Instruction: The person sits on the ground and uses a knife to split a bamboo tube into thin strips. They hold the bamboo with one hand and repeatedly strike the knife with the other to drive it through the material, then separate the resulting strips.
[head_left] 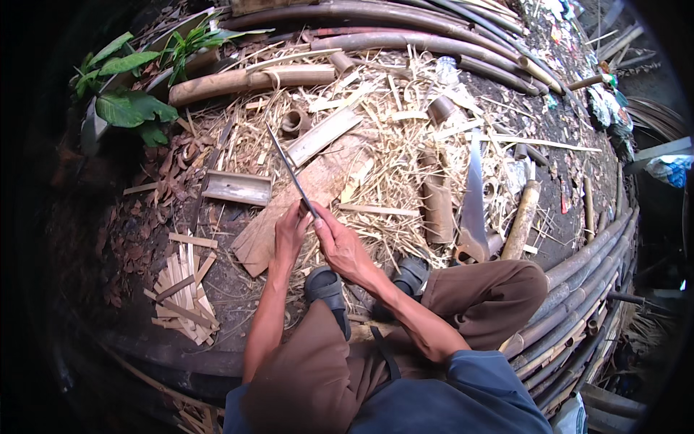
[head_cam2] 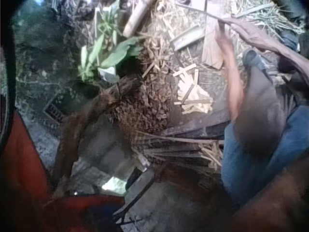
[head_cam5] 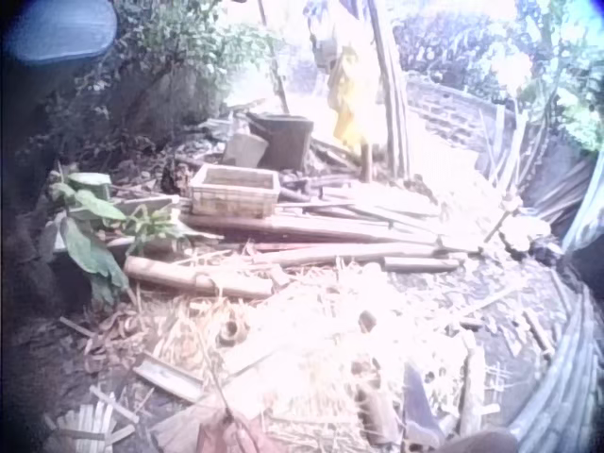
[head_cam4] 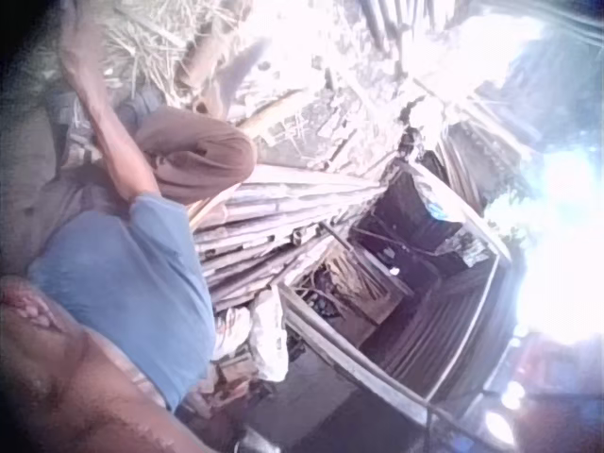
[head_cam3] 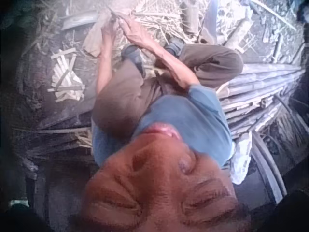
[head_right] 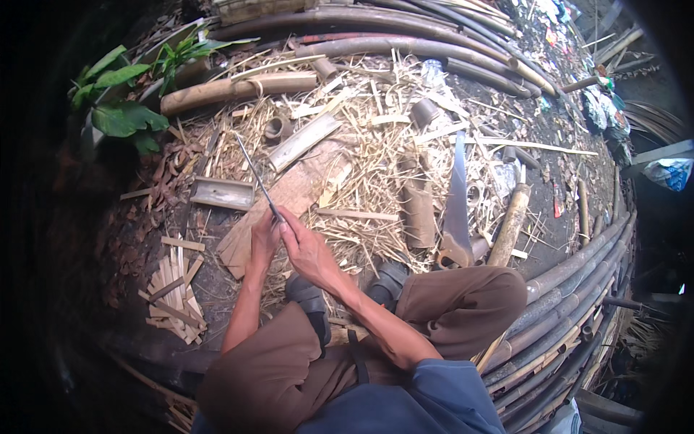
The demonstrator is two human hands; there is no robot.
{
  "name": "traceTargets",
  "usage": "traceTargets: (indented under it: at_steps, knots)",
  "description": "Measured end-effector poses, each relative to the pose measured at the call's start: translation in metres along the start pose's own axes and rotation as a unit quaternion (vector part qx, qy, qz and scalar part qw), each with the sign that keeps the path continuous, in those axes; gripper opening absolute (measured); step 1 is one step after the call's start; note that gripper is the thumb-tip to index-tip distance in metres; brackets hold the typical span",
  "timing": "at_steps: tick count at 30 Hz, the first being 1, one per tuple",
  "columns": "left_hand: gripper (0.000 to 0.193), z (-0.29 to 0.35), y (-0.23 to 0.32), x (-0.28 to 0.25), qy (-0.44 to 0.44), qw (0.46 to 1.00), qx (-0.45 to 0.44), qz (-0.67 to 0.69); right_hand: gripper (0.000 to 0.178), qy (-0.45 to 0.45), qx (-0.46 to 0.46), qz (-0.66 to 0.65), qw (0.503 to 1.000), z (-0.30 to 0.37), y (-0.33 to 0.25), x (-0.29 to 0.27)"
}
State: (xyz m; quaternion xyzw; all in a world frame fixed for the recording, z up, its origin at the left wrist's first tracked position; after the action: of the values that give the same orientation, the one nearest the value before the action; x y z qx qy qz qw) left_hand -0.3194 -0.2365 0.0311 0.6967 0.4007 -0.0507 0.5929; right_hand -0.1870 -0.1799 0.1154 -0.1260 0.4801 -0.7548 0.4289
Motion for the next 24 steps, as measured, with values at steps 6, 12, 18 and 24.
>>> traceTargets:
  at_steps: [6,12,18,24]
  knots:
    - [0.042,-0.011,0.009,-0.019,0.060,0.997,0.049,-0.023,0.043,-0.001,-0.034,-0.006,0.999,0.015,-0.041,-0.013]
    - [0.064,0.040,-0.033,0.008,-0.013,0.991,-0.132,-0.007,0.045,0.089,-0.166,0.024,0.982,-0.016,0.017,-0.001]
    - [0.039,0.091,-0.009,-0.057,0.060,0.975,-0.214,0.017,0.048,-0.018,-0.053,-0.012,0.998,0.014,-0.028,-0.008]
    - [0.030,0.053,0.031,-0.070,0.060,0.991,-0.118,0.004,0.054,0.006,-0.008,-0.011,1.000,-0.008,0.020,0.002]
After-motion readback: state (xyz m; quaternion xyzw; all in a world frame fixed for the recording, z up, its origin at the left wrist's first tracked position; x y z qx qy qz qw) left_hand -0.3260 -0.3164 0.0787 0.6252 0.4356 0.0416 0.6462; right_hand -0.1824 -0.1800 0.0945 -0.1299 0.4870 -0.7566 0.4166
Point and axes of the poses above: each hand's wrist, its own z-axis away from the middle knuckle, its own x-axis out of the palm, y = z × x, the point moved 6 cm from there along -z, towards the middle knuckle, and after that the axes turned 11 degrees about x, right-handed, at the moved point
